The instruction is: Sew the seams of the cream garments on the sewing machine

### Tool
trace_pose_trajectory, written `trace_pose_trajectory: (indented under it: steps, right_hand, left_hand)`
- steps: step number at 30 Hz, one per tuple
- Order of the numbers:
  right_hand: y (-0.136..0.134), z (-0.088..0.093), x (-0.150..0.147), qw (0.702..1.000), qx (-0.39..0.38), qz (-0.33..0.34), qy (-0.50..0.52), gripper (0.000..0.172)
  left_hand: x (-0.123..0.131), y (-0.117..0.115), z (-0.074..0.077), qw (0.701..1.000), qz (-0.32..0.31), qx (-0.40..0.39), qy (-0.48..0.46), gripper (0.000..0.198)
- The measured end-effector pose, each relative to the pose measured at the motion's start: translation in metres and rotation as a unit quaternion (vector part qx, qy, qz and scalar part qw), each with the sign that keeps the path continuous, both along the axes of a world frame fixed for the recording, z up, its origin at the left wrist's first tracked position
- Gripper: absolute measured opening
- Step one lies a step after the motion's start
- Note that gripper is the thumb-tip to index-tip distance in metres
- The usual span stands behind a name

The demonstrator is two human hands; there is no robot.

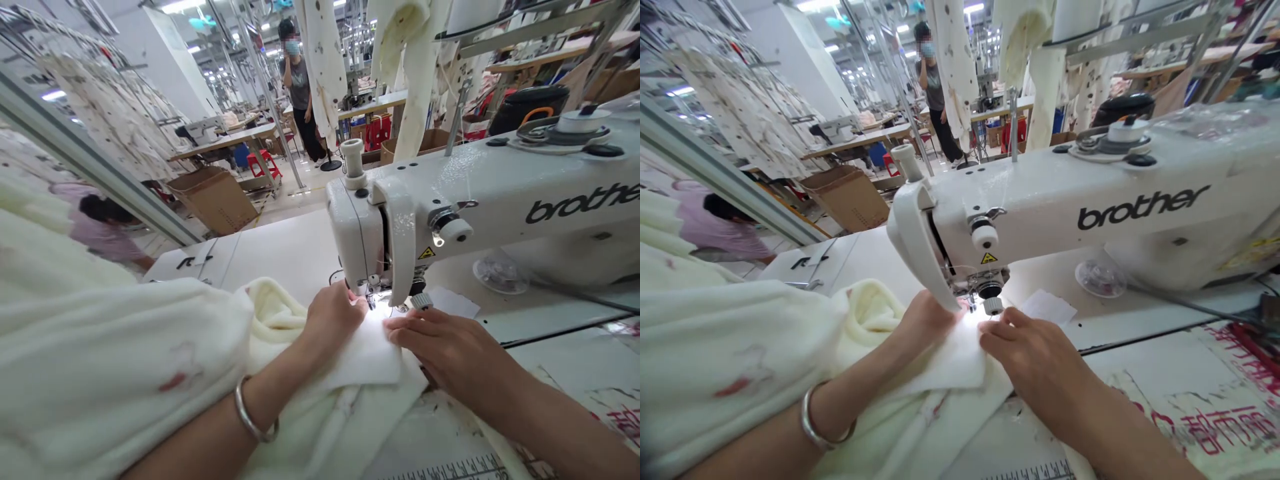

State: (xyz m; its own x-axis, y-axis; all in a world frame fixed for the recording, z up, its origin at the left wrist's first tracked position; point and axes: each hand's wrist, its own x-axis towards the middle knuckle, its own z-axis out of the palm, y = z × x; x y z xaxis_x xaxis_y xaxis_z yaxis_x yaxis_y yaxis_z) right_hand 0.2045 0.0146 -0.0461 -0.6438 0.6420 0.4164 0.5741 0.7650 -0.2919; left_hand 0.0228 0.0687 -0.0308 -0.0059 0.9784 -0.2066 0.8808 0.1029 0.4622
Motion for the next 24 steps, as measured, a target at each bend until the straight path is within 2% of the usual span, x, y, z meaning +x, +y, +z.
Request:
trace_pose_trajectory:
  steps: [6, 10, 15, 20, 24]
  right_hand:
    - [0.013, 0.001, 0.017, 1.000, -0.005, 0.019, -0.012, 0.031]
    - [0.009, -0.001, 0.016, 0.999, 0.004, 0.016, -0.032, 0.029]
    - [-0.012, -0.010, -0.008, 0.999, 0.038, -0.015, 0.004, 0.023]
    - [-0.031, -0.026, -0.033, 0.982, 0.134, -0.133, 0.020, 0.034]
    - [-0.030, -0.029, -0.038, 0.982, 0.131, -0.131, 0.025, 0.032]
  left_hand:
    - [0.009, -0.007, -0.001, 0.999, 0.034, 0.005, 0.028, 0.015]
    - [0.011, -0.012, -0.006, 0.998, 0.056, 0.015, 0.031, 0.015]
    - [0.005, -0.006, -0.007, 0.999, 0.012, 0.027, 0.016, 0.008]
    - [-0.002, 0.004, -0.004, 0.999, -0.032, 0.019, -0.006, 0.009]
    - [-0.006, 0.009, -0.007, 0.999, -0.027, 0.004, -0.019, 0.011]
